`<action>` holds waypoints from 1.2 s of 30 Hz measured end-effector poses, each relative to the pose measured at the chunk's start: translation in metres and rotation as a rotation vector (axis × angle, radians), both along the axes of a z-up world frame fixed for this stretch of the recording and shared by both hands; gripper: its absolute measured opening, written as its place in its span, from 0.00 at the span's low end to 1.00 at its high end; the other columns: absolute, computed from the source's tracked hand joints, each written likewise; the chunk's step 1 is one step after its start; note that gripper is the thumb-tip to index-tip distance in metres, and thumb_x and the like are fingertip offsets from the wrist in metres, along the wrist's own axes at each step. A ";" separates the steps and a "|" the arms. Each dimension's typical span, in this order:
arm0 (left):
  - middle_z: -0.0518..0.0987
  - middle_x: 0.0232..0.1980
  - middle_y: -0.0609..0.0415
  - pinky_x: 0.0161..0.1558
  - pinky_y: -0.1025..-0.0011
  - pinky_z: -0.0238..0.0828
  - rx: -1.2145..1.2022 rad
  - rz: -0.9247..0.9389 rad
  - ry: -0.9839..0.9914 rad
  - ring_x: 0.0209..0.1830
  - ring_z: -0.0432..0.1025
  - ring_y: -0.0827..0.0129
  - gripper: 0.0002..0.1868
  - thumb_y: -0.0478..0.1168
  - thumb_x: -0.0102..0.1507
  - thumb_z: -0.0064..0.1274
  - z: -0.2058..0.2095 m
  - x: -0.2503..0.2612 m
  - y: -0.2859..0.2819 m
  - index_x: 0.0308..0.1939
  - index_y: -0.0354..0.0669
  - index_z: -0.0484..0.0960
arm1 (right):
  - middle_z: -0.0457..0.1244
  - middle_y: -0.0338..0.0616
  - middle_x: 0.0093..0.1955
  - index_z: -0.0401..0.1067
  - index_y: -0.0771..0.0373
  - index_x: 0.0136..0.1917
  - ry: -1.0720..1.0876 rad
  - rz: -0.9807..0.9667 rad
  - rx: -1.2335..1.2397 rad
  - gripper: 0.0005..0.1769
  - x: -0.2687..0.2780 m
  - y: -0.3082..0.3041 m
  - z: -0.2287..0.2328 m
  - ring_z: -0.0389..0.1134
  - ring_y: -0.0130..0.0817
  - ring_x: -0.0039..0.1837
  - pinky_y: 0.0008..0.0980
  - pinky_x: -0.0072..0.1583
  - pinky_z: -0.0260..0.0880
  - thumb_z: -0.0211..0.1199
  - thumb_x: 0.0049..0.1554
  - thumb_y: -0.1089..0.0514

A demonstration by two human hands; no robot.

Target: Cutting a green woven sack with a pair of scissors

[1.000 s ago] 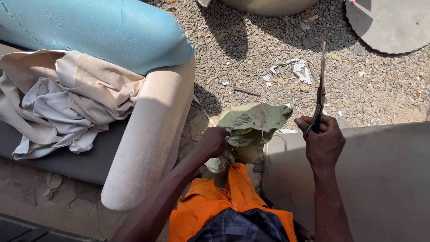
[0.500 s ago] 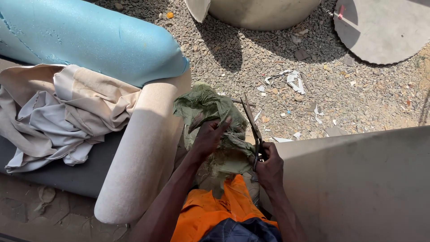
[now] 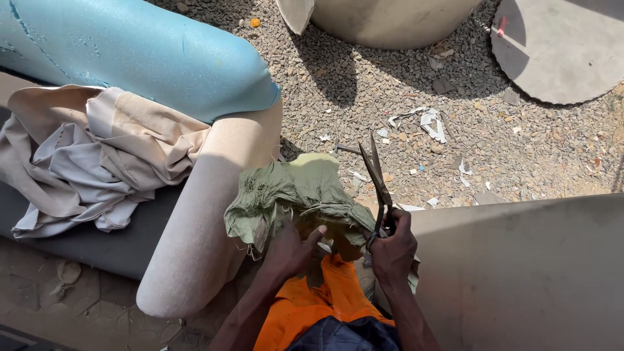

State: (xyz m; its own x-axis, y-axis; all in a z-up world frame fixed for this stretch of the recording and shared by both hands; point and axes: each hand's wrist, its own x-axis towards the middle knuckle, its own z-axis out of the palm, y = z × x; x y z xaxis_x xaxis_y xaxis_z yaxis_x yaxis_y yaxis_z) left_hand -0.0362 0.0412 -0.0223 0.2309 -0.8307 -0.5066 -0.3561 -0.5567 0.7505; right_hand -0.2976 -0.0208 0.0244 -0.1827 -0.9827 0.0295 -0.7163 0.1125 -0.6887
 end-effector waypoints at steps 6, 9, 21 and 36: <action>0.91 0.62 0.32 0.58 0.31 0.83 0.000 -0.174 -0.466 0.60 0.87 0.29 0.45 0.77 0.81 0.59 0.095 -0.042 0.002 0.82 0.42 0.79 | 0.79 0.34 0.57 0.77 0.53 0.69 0.129 -0.020 0.103 0.43 -0.004 0.006 -0.008 0.78 0.53 0.50 0.56 0.57 0.74 0.94 0.48 0.39; 0.79 0.21 0.48 0.36 0.47 0.66 -0.038 -0.251 -0.139 0.25 0.78 0.54 0.50 0.81 0.85 0.44 0.078 -0.058 -0.020 0.22 0.50 0.81 | 0.79 0.39 0.54 0.79 0.56 0.64 0.082 -0.039 0.163 0.46 0.008 0.007 0.016 0.81 0.47 0.56 0.53 0.61 0.77 0.92 0.49 0.25; 0.72 1.01 0.48 0.81 0.46 0.70 -0.042 0.217 0.555 0.99 0.66 0.49 0.57 0.61 0.65 0.69 0.000 -0.027 -0.053 1.00 0.59 0.71 | 0.83 0.55 0.50 0.84 0.69 0.57 -0.656 -0.008 0.436 0.17 0.008 0.064 0.034 0.86 0.44 0.46 0.41 0.48 0.87 0.89 0.62 0.62; 0.90 0.83 0.51 0.73 0.64 0.80 -0.401 0.157 0.606 0.77 0.83 0.67 0.32 0.45 0.69 0.73 0.009 0.020 -0.056 0.79 0.49 0.94 | 0.70 0.54 0.42 0.78 0.68 0.64 -0.942 0.374 0.950 0.30 -0.091 0.081 -0.032 0.83 0.57 0.44 0.53 0.46 0.79 0.71 0.72 0.36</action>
State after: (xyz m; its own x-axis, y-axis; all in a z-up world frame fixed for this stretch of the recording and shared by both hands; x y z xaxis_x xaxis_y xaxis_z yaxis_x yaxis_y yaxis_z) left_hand -0.0166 -0.0147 -0.0134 0.1390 -0.9588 -0.2478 0.2462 -0.2089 0.9464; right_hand -0.3889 0.0597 -0.0077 0.5153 -0.5512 -0.6563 -0.1205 0.7116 -0.6922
